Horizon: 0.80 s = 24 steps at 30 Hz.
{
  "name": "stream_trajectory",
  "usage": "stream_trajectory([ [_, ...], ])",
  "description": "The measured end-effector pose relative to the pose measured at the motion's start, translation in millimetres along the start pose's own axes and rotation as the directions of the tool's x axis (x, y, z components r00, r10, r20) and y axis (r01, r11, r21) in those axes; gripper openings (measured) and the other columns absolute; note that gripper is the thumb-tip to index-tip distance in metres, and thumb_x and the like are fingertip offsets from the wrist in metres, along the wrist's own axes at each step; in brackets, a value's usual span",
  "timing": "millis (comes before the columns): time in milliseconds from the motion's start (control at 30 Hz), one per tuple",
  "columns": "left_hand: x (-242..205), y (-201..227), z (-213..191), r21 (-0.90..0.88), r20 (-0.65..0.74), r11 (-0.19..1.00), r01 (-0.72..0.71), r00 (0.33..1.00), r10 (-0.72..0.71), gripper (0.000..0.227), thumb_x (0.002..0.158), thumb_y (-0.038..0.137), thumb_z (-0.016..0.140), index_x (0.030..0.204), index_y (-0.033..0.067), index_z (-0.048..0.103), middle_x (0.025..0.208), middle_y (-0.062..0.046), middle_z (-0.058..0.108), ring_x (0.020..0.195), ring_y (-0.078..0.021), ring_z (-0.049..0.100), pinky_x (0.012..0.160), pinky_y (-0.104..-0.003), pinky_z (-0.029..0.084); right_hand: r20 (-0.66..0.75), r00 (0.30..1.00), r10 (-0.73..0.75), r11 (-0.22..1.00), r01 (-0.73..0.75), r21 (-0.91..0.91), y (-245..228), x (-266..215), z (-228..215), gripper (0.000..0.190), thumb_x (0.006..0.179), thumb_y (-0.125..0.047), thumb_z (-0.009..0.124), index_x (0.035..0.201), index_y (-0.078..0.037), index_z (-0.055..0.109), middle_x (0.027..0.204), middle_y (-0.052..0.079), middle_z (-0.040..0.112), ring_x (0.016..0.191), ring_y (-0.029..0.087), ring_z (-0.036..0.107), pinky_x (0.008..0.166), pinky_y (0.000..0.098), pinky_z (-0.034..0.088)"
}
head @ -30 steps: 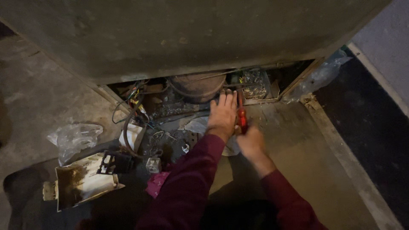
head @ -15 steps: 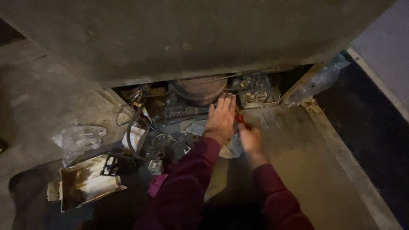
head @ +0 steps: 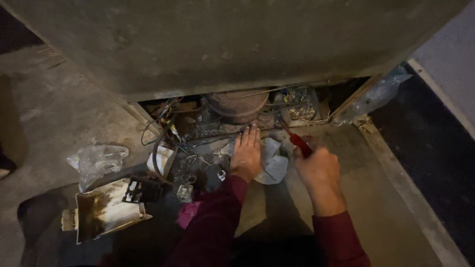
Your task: The person sits on the floor and uses a screwdriver and wrench to work on the internal components of an appliance. They remove a small electrical part, wipe the interior with a cloth, and then reinsert the part.
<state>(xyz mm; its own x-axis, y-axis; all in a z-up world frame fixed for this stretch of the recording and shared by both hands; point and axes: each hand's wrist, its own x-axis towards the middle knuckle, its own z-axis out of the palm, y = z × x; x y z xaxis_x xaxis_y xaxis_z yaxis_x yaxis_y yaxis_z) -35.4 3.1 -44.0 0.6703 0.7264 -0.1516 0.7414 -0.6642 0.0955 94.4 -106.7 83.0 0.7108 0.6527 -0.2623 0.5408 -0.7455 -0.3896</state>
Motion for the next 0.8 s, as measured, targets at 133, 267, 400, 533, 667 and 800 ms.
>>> stream_trajectory([
  [133, 4.1, -0.8, -2.1, -0.104, 0.208, 0.991, 0.079, 0.977, -0.056, 0.114, 0.077, 0.028, 0.074, 0.160, -0.0031, 0.002, 0.170, -0.015, 0.006, 0.158, -0.0304, 0.008, 0.128, -0.044, 0.007, 0.021, 1.000, 0.009, 0.998, -0.010, 0.063, -10.0, -10.5, -7.8, 0.044, 0.096, -0.042, 0.066, 0.131, -0.015, 0.071, 0.098, 0.022, 0.077, 0.087, 0.034, 0.078, 0.080, 0.0463, 0.060],
  [267, -4.1, -4.0, 1.8, -0.156, -0.009, 0.988, -0.003, 1.000, 0.002, 0.112, 0.072, 0.026, 0.075, 0.159, -0.0057, 0.012, 0.167, -0.018, 0.018, 0.156, -0.0340, 0.016, 0.126, -0.047, 0.011, 0.017, 1.000, -0.013, 0.990, 0.010, 0.141, -9.6, -14.0, -14.6, 0.046, 0.094, -0.043, 0.063, 0.135, -0.022, 0.069, 0.094, 0.019, 0.078, 0.082, 0.035, 0.079, 0.076, 0.0480, 0.061],
  [400, -5.2, -8.8, 10.6, -0.201, -0.123, 0.978, -0.048, 0.992, 0.023, 0.107, 0.072, 0.024, 0.074, 0.157, -0.0061, 0.016, 0.165, -0.020, 0.022, 0.154, -0.0359, 0.018, 0.125, -0.048, 0.012, -0.034, 0.999, -0.029, 1.000, 0.029, -0.004, -3.4, -6.9, -18.6, 0.048, 0.096, -0.048, 0.071, 0.120, -0.007, 0.077, 0.093, 0.026, 0.075, 0.091, 0.039, 0.074, 0.083, 0.0470, 0.058],
  [533, -6.3, -6.9, 15.2, -0.167, -0.150, 0.985, -0.043, 0.989, 0.018, 0.107, 0.073, 0.022, 0.072, 0.159, -0.0053, 0.016, 0.167, -0.019, 0.023, 0.155, -0.0340, 0.020, 0.126, -0.047, 0.013, 0.073, 0.997, -0.007, 0.999, 0.005, 0.034, 3.4, 0.9, -10.1, 0.055, 0.094, -0.054, 0.070, 0.115, -0.004, 0.077, 0.094, 0.024, 0.076, 0.087, 0.039, 0.076, 0.079, 0.0495, 0.059],
  [667, -5.3, -5.1, 7.7, -0.121, -0.035, 0.993, 0.001, 0.999, -0.005, 0.109, 0.074, 0.023, 0.073, 0.159, -0.0046, 0.010, 0.168, -0.018, 0.017, 0.156, -0.0329, 0.014, 0.126, -0.046, 0.010, 0.068, 0.996, -0.056, 0.980, 0.042, 0.193, 8.2, 5.6, 2.5, 0.047, 0.088, -0.045, 0.063, 0.128, -0.021, 0.072, 0.100, 0.019, 0.078, 0.088, 0.038, 0.078, 0.080, 0.0483, 0.058],
  [800, -5.2, -2.5, 6.2, -0.114, 0.011, 0.993, 0.017, 1.000, -0.016, 0.110, 0.075, 0.024, 0.072, 0.159, -0.0035, 0.007, 0.169, -0.017, 0.013, 0.156, -0.0315, 0.011, 0.126, -0.045, 0.008, 0.178, 0.983, 0.042, 0.998, -0.032, -0.059, 10.0, 12.6, 21.2, 0.057, 0.097, -0.053, 0.066, 0.116, 0.001, 0.075, 0.105, 0.028, 0.077, 0.101, 0.038, 0.076, 0.089, 0.0438, 0.059],
])
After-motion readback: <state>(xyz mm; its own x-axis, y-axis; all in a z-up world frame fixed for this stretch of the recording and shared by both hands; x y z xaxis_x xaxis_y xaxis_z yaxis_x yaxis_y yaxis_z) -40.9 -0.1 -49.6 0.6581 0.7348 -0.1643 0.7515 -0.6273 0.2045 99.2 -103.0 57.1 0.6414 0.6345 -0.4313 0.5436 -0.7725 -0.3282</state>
